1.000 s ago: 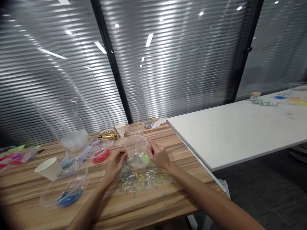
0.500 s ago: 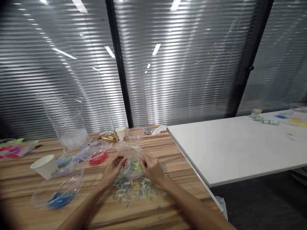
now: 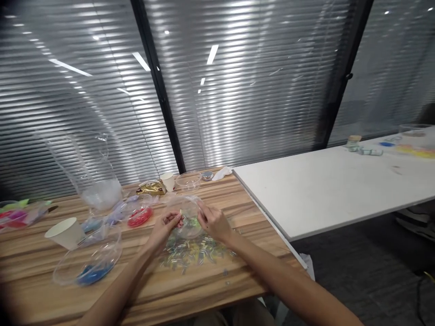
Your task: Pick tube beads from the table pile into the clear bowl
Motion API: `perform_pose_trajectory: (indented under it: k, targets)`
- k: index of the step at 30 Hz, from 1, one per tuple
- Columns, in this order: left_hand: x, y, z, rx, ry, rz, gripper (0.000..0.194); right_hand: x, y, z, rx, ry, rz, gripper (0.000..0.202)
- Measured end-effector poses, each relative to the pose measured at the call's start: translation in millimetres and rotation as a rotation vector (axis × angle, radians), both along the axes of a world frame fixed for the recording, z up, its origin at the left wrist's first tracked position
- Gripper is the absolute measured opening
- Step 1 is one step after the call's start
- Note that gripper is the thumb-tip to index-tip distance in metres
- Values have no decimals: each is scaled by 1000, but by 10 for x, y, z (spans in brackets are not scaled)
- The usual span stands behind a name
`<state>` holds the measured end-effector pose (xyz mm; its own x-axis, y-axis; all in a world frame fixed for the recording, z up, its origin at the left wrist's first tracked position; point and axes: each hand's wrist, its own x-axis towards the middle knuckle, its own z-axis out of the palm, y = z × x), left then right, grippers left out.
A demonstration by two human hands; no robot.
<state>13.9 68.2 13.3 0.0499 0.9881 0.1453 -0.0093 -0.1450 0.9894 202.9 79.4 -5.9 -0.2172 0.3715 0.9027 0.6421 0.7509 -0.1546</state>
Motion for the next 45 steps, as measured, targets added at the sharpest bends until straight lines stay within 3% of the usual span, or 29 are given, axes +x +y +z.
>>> perform_pose_trajectory:
  k: [12, 18, 23, 28, 32, 40, 45]
  targets:
    - [-44, 39, -99, -96, -142, 26, 54, -19, 1, -4, 74, -54, -1, 37]
    - [-39, 4, -21, -112, -161, -15, 54, -19, -7, -21, 45, -13, 27, 39]
    - [-30, -16, 14, -86, -128, -29, 55, -21, -41, 6, 23, -40, 38, 42]
    - [-36, 21, -107, -48, -11, 3, 49, -30, -41, 26, 46, -37, 59, 42]
    - [-36, 40, -173, 20, 110, 12, 46, -24, -29, 11, 63, -38, 30, 39]
    - [-109, 19, 18, 421, 345, 64, 21, -51, -59, -31, 47, -28, 51, 39]
    - [-239, 28, -28, 583, 516, 131, 13, 23, 50, -52, -13, -3, -12, 39]
